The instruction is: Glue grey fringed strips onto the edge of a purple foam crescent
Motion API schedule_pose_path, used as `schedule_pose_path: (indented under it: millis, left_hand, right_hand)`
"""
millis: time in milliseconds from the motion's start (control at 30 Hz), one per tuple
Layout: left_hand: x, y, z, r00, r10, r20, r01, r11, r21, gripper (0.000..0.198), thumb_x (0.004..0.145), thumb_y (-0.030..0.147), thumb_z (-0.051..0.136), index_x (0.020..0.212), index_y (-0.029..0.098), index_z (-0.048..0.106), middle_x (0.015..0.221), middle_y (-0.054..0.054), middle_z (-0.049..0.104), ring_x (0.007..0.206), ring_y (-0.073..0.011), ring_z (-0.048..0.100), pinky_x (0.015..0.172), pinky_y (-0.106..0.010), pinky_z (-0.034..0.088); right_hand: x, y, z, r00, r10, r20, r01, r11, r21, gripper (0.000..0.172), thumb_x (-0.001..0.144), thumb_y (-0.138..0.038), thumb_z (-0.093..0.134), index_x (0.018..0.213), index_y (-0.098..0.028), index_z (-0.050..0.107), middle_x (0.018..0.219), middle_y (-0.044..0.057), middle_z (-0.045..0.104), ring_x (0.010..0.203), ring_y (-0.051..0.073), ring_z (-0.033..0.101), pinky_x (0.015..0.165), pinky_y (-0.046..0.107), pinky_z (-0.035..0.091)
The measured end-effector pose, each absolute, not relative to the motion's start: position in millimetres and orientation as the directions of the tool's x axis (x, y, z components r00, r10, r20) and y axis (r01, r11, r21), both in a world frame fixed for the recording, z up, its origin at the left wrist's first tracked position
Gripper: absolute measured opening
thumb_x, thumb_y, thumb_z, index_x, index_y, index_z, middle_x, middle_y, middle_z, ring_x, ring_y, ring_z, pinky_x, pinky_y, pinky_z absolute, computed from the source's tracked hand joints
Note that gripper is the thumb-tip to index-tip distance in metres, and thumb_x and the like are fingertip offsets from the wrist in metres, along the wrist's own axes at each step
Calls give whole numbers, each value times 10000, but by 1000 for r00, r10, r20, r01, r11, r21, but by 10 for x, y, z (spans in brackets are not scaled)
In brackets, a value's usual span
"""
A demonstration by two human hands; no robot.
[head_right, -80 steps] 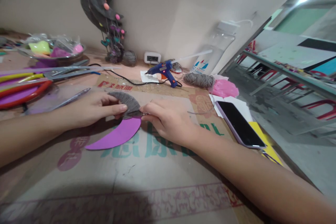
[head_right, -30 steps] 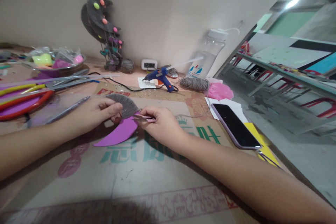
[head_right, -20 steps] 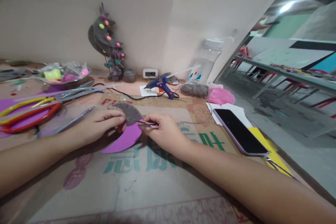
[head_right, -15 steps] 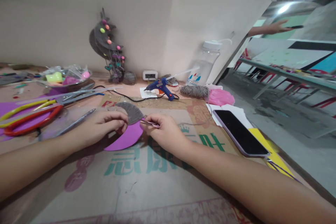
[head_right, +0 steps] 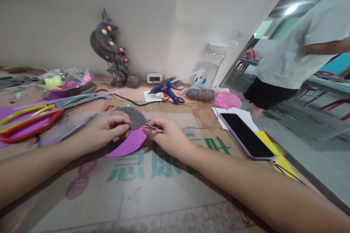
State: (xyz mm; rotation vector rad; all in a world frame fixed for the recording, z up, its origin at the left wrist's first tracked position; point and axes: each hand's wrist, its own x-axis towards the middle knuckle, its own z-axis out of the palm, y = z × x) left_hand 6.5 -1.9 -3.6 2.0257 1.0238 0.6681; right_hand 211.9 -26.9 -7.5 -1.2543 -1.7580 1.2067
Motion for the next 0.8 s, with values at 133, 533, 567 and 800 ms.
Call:
schedule_pose_path:
  millis: [133,533,567,800]
  left_hand:
    - [58,1,-72,521,850,72,363,-297,883,283,853,304,411,627,193,542,636,19,557,618,-129,529,602,-231,413]
    - [63,-2,-87,444,895,35,376,-222,900,351,824,447,515,592,192,583,585,9,587,578,-136,536,578,-236,409]
    - [62,0,-86,444,895,45,360,-224,906,364,830,448,505,585,189,576,583,6,585,581,-136,537,588,-239,415]
    - [58,17,-53,340,940,9,456,-174,873,383,820,449,514,558,176,572,539,2,577,499,-122,489,509,-242,367]
  right_hand:
    - [2118,-271,-78,-313,950,9,356,126,-926,252,843,-387,542,716,-170,557,634,-17,573,589,106,547,574,222,422]
    - [2150,-228,-109,-362,932,16,396,170,-902,236,855,-367,515,740,-169,569,679,-13,565,632,112,524,598,228,399]
    - [2150,-230,-115,-367,930,25,417,188,-889,238,853,-370,518,741,-168,574,674,-14,561,633,112,519,599,229,395]
    - [2284,-125,73,-337,916,216,583,383,-716,245,867,-415,506,922,-179,536,765,-8,560,686,126,515,626,246,420]
